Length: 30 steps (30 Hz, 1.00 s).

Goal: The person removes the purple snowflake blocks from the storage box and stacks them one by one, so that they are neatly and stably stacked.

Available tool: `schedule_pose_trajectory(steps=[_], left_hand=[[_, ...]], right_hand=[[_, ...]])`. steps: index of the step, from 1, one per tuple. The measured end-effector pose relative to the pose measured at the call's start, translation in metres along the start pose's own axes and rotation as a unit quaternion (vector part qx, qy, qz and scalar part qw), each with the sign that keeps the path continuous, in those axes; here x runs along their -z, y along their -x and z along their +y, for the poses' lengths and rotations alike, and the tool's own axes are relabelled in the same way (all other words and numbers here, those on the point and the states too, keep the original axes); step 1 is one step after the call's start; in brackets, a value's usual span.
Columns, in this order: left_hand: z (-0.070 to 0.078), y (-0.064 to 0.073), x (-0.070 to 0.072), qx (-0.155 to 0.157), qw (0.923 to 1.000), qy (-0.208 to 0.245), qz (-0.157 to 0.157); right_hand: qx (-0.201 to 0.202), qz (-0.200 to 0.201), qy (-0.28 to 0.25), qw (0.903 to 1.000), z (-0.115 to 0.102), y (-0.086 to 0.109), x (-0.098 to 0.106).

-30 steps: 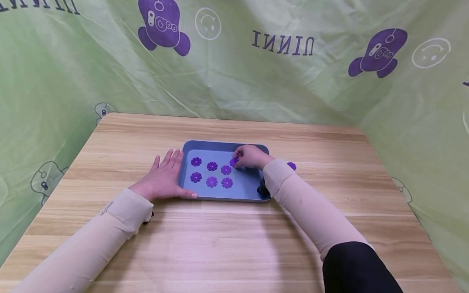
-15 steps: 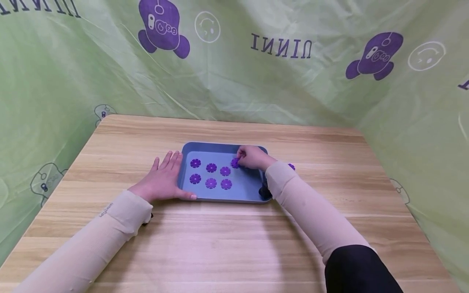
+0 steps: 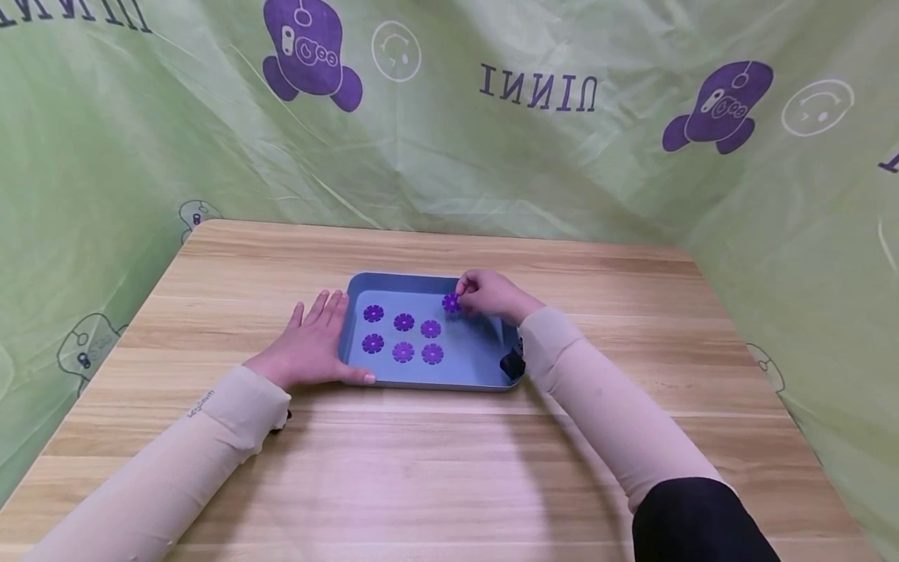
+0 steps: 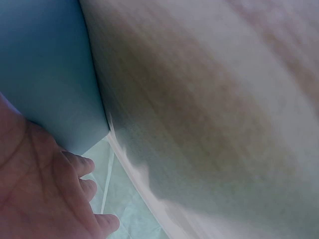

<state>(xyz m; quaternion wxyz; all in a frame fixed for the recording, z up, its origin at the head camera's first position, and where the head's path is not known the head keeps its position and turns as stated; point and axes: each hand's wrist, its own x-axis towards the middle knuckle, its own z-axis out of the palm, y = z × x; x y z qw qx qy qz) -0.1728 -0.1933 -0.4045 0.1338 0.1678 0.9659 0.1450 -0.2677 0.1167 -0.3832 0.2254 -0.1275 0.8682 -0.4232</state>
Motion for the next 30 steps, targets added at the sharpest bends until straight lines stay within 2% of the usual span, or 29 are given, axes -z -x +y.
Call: schedule_pose_trajectory(steps=[5,23,30], left_hand=[[0.001,0.001,0.001,0.001,1.0,-0.001,-0.001],[-0.002,0.001,0.0,0.002,1.0,0.002,-0.002],[-0.004,-0.002,-0.001,0.001,1.0,0.001,-0.004]], right_hand=[[0.003,0.003,-0.027,0.9996,0.0,0.006,0.008],[-0.012,0.031,-0.026,0.9991,0.013,0.017,0.026],[-0.025,0.044,-0.063,0.9967,0.019,0.017,0.036]])
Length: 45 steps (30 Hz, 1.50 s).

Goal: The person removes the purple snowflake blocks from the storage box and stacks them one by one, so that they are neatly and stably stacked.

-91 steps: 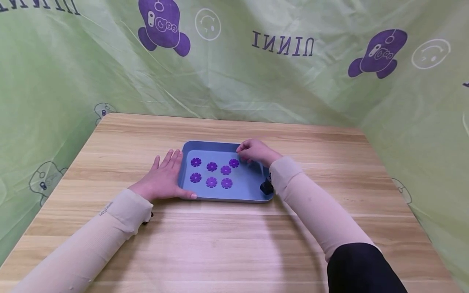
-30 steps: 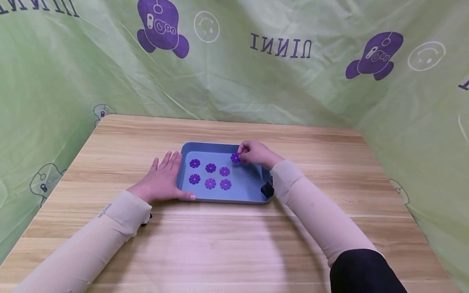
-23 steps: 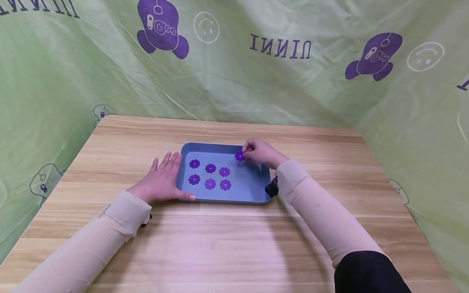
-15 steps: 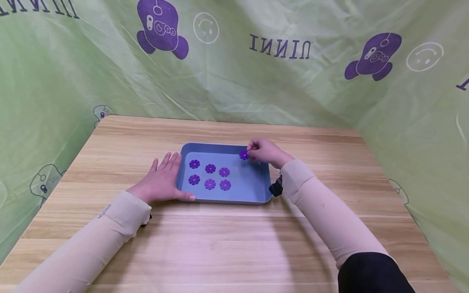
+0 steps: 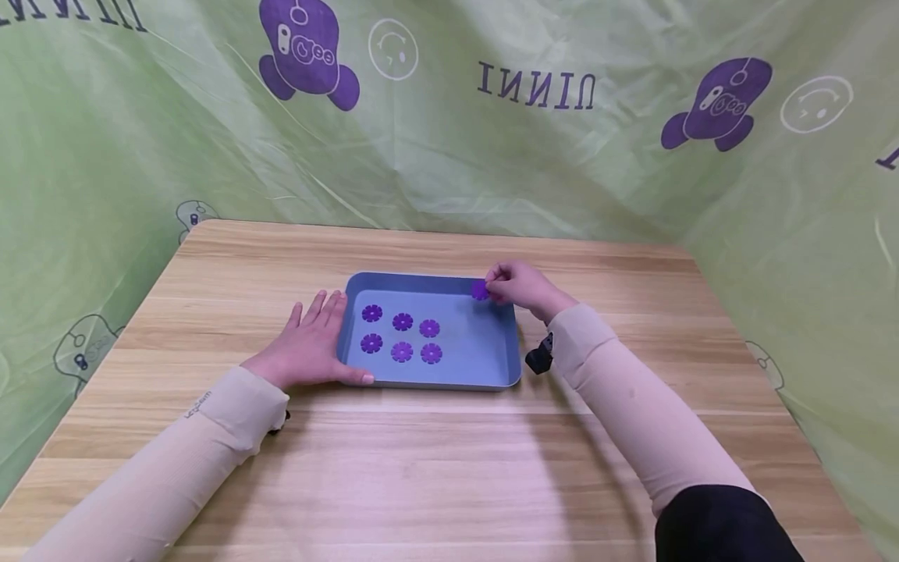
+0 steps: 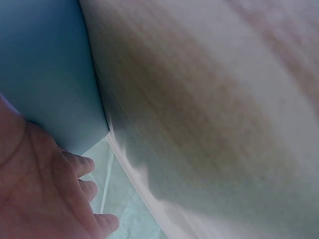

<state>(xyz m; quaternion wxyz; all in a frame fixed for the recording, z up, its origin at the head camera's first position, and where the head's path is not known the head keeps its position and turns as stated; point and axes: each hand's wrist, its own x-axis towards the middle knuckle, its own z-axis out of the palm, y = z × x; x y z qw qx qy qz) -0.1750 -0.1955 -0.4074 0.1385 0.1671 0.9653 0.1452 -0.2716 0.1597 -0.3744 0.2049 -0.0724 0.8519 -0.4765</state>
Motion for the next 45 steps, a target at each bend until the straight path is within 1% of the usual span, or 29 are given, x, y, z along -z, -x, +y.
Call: schedule_pose_trajectory(steps=[4,8,15,24,31,38,45], left_hand=[[0.001,0.0,0.0,-0.002,1.0,0.001,0.003],[0.003,0.001,0.001,-0.003,0.9999,0.007,0.008],[0.005,0.001,0.003,0.0,1.0,0.002,-0.001],[0.003,0.001,0.003,-0.002,1.0,0.001,0.001],[0.003,0.001,0.003,-0.006,1.0,0.0,0.002],[0.004,0.001,0.003,-0.006,1.0,-0.005,0.004],[0.002,0.001,0.001,-0.005,1.0,-0.003,0.005]], right_hand=[[-0.018,0.012,-0.02,0.9996,0.004,0.002,0.009],[-0.021,0.017,-0.028,0.9992,0.01,0.004,0.017],[-0.031,0.032,-0.055,0.9975,0.019,0.009,0.029],[-0.043,0.037,-0.042,0.9975,0.033,0.013,0.04],[-0.043,0.048,-0.027,0.9976,0.039,0.02,0.05],[-0.068,0.05,-0.026,0.9961,0.049,0.025,0.056],[-0.081,0.048,-0.027,0.9952,0.057,0.03,0.064]])
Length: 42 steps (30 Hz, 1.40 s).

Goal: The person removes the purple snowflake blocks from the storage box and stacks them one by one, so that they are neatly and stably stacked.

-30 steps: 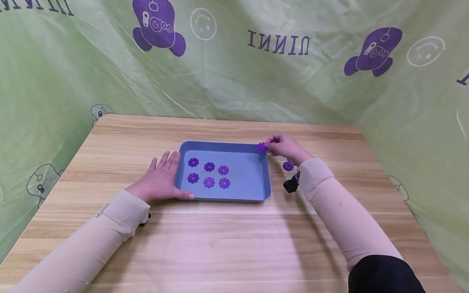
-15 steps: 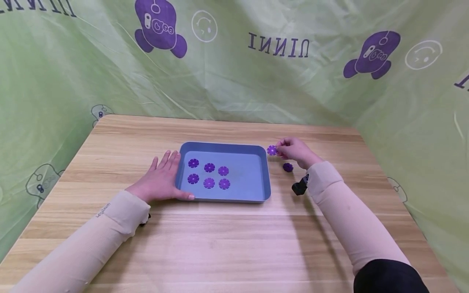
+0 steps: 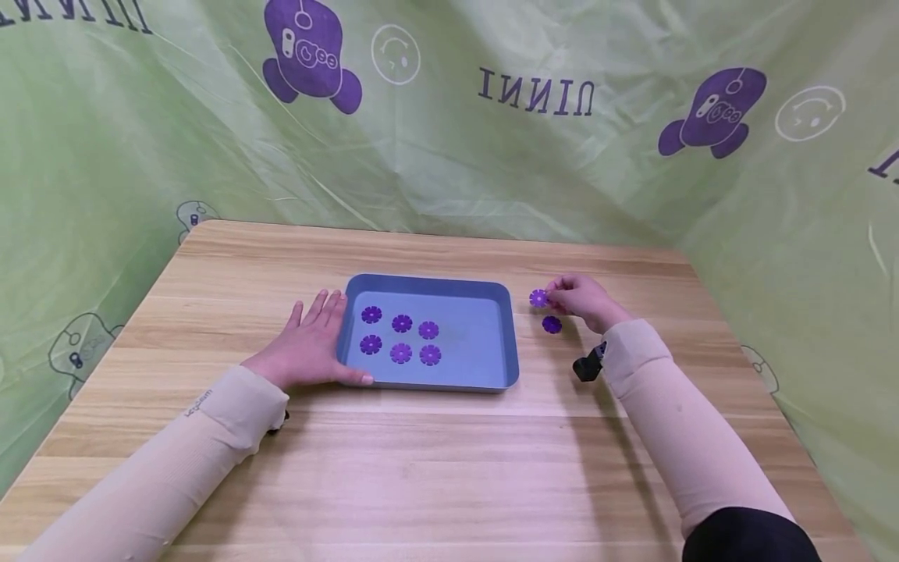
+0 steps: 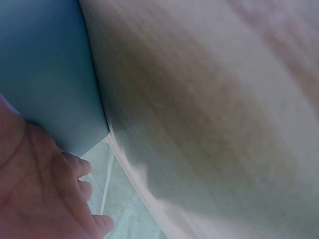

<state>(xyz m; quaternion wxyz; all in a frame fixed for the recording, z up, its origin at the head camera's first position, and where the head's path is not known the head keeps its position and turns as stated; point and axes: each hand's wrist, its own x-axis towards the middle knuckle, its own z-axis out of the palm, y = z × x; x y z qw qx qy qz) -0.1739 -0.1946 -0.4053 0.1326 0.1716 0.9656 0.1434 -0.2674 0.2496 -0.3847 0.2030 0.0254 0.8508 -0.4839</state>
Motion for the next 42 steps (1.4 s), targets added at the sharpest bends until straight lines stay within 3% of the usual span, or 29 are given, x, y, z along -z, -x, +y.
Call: schedule_pose_trajectory(steps=[15,21,27,42], left_hand=[[0.0,-0.001,-0.002,-0.001,1.0,-0.001,-0.003],[0.001,-0.001,-0.001,0.002,1.0,0.0,-0.005],[0.001,-0.002,-0.001,0.003,1.0,-0.001,-0.004],[0.0,-0.001,0.0,0.008,0.9999,0.005,-0.006]], right_hand=[[-0.004,-0.026,-0.041,0.9988,0.028,0.003,0.02],[-0.023,-0.04,-0.058,0.9972,0.034,0.007,0.023],[-0.036,-0.044,-0.047,0.9973,0.038,0.008,0.022],[-0.018,-0.062,-0.016,0.9978,0.041,0.007,0.021]])
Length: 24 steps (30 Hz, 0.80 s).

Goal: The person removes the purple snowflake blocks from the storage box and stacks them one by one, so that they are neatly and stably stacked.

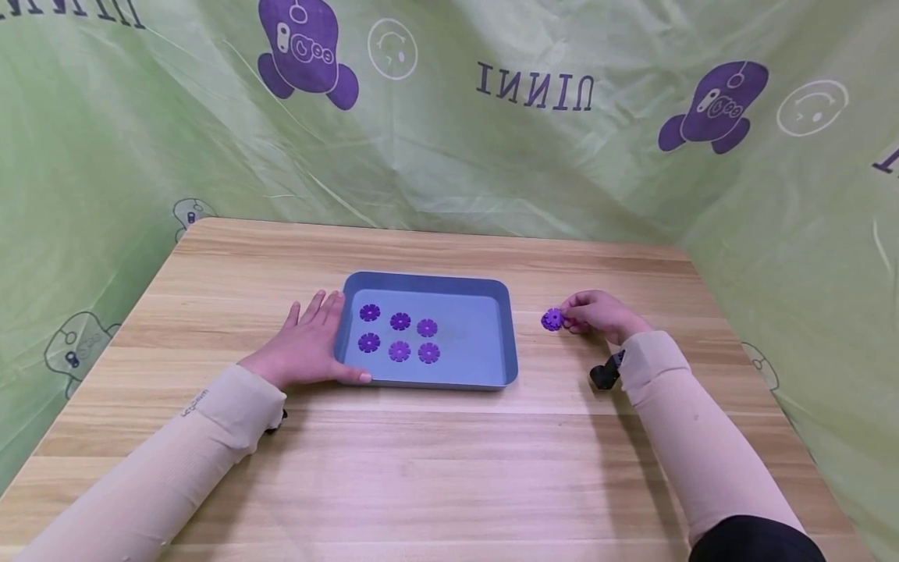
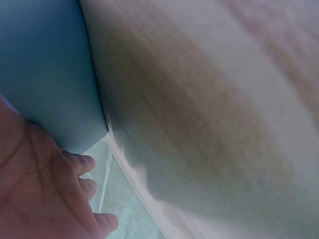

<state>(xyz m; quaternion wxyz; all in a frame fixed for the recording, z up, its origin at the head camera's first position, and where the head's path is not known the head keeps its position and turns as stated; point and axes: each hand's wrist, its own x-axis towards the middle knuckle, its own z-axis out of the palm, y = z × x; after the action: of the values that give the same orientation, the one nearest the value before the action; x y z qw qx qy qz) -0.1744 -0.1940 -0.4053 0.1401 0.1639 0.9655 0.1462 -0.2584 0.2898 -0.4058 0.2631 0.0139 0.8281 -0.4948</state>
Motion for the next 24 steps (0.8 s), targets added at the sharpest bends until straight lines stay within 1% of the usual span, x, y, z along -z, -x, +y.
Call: schedule_pose_trajectory(steps=[8,15,20,24], left_hand=[[0.0,0.0011,-0.0017,-0.005,0.9998,0.015,0.01],[0.0,0.0007,-0.0019,0.001,1.0,0.008,-0.004],[-0.0006,0.0006,-0.0025,-0.004,0.9999,0.01,0.004],[-0.0007,-0.0004,-0.0021,-0.003,1.0,0.008,0.002]], right_hand=[[-0.002,-0.004,0.003,1.0,0.0014,-0.0008,-0.0001],[-0.002,-0.007,0.031,0.9995,0.002,-0.0024,-0.0019],[0.001,-0.007,0.042,0.9991,0.0008,-0.0021,-0.0026],[0.006,-0.009,0.039,0.9992,-0.0008,-0.001,-0.0025]])
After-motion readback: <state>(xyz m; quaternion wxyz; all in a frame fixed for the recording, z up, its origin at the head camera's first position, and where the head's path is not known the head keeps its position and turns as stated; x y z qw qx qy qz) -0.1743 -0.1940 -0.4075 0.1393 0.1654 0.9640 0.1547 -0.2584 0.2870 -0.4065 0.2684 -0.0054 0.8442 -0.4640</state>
